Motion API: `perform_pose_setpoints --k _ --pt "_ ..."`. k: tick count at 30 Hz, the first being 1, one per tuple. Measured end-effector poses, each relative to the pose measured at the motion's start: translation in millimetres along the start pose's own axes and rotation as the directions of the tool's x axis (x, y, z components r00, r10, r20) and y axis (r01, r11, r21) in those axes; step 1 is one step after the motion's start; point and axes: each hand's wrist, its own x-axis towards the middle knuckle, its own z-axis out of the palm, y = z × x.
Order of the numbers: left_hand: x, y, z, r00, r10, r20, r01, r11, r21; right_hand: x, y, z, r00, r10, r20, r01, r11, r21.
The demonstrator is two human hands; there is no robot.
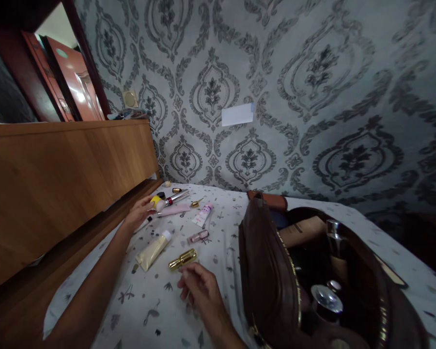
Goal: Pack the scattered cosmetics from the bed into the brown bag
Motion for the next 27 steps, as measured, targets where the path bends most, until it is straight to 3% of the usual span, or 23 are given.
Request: perform_pose_setpoints --k 3,6,8,12,16,21,27 --pt "-9 18 25.3 0.976 0.007 0.218 0.019 0.993 -0.114 1 0 -1 0.998 0.003 -0.057 0.002 0.996 0.094" --pt "-19 28 52.9 0.925 0.005 0.381 0.062 0.985 -0.162 2 -1 -1 0.993 -0.005 -0.115 0.026 0.983 0.181" --pt "-26 31 70.4 0.857 0.006 0.515 0.095 0.981 -0.168 2 -2 -1 0.991 -0.021 -0.135 0.051 0.973 0.224" --pt "-41 36 97.8 0.666 -0.048 0.745 0.161 0.984 -0.082 4 -1 1 0.987 -0.023 -0.156 0.07 0.951 0.301" --pt "-50 39 110.0 0.568 -0.112 0.815 0.156 0.987 0.027 8 4 2 0.982 -0.011 -0.19 0.085 0.918 0.387" --pt "-51 38 112.8 0.522 -0.178 0.834 0.157 0.981 0.111 11 6 -2 0.984 -0.013 -0.178 0.09 0.896 0.434" --pt "-52 38 118.7 0.522 -0.191 0.831 0.139 0.981 0.138 13 4 -4 0.982 -0.006 -0.186 0.1 0.859 0.502"
